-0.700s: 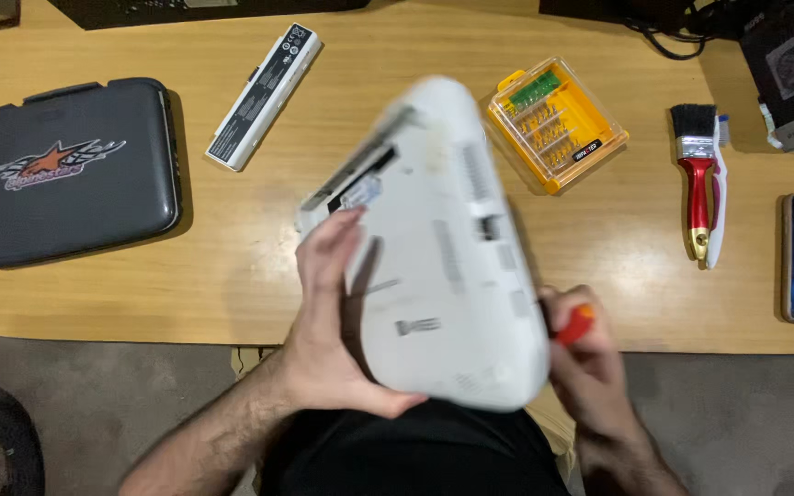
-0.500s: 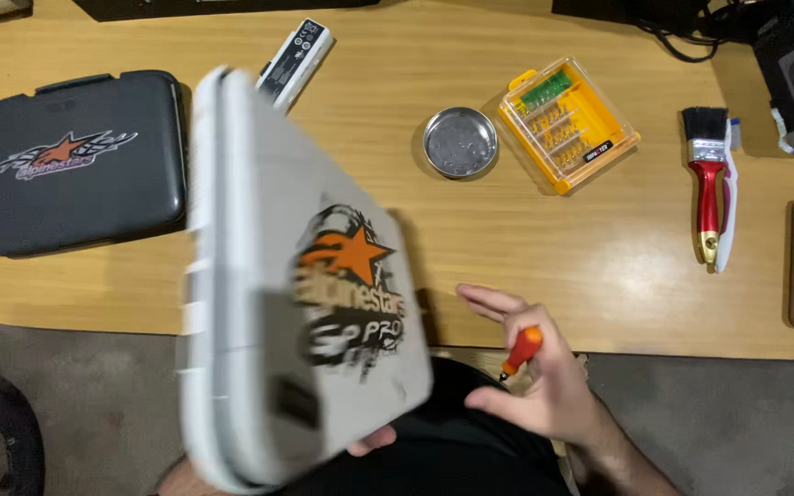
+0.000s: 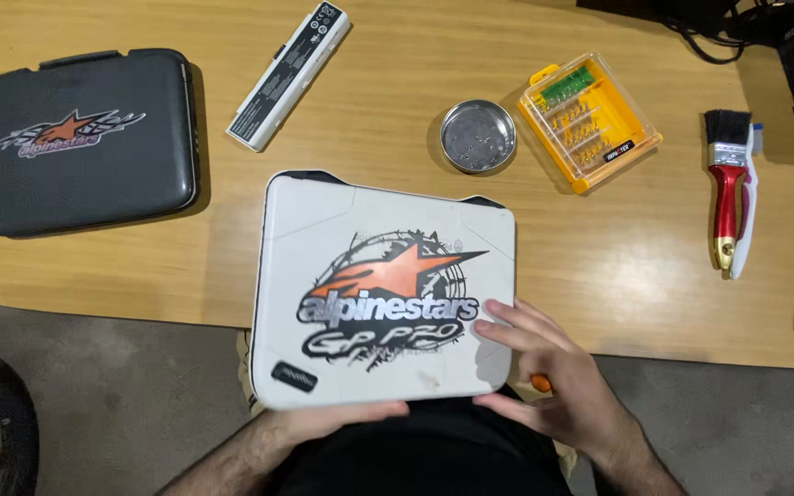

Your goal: The person opens a laptop and removes the keyboard using a screwdriver. They then proceed to unscrew and remove the hard drive from the laptop's internal bay, placing the screws into a small metal container.

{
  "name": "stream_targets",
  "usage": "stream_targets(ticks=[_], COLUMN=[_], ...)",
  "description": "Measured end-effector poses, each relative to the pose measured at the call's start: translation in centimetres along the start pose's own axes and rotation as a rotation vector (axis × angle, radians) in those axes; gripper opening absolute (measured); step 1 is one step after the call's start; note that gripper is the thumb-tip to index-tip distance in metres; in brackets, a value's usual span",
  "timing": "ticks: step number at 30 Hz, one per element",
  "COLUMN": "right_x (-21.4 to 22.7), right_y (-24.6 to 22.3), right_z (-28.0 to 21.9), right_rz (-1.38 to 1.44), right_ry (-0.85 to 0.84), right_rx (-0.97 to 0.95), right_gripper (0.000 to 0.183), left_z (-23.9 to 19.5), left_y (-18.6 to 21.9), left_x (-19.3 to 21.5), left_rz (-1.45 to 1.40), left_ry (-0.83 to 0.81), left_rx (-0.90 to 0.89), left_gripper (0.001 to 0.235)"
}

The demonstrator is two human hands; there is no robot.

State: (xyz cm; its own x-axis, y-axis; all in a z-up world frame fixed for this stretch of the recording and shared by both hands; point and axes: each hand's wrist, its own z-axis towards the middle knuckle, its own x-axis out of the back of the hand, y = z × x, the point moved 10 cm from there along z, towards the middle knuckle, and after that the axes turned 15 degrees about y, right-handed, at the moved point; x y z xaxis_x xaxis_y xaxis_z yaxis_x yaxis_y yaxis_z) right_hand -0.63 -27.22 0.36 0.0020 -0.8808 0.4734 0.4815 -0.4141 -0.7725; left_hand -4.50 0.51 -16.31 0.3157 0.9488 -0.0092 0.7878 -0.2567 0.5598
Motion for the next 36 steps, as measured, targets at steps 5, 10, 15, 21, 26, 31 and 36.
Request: stream_targets(ticks=[5,10,15,21,26,31,36], right_x=[-0.3,-1.3,-0.9,1.2,3.2,3.6,3.7], right_y=[-0.8,-1.1,-1.5,-1.1,0.6,1.2,1.0], right_z=[-1.0,-1.6,-1.6,-1.7,-3.5,-4.3,-3.8], right_rz=[-0.045,-0.085,-0.096,-0.03,-0.012,-0.023,-0.002], right_ry=[0.0,-0.04,0.0,0.047,0.1,0.099,0.094], right_rx=[0.026,0.102,0.158,0.029,-0.006,0.051,0.004], right_gripper=[0.061,0.045,0.061,0.059,0.052,0.048,0.047], left_z=[2.0,-1.1,-3.8,-5.9,-5.6,-6.0,-6.8], left_y=[-2.0,0.4,5.8,9.4,10.4,12.8,16.6], left_x=[7.2,13.2,14.4,13.3,10.6,8.9,8.7], left_rz=[-0.072,-0.296,-0.037,0.599,0.947,1.414,1.583], left_ry=[0.306,0.458,0.485,0.644,0.659,0.616,0.54], left_rx=[-0.448,-0.575,-0.69,-0.487,-0.743,-0.867,-1.403], left_gripper=[0.087,0.089,0.144,0.126,0.12,0.117,0.147])
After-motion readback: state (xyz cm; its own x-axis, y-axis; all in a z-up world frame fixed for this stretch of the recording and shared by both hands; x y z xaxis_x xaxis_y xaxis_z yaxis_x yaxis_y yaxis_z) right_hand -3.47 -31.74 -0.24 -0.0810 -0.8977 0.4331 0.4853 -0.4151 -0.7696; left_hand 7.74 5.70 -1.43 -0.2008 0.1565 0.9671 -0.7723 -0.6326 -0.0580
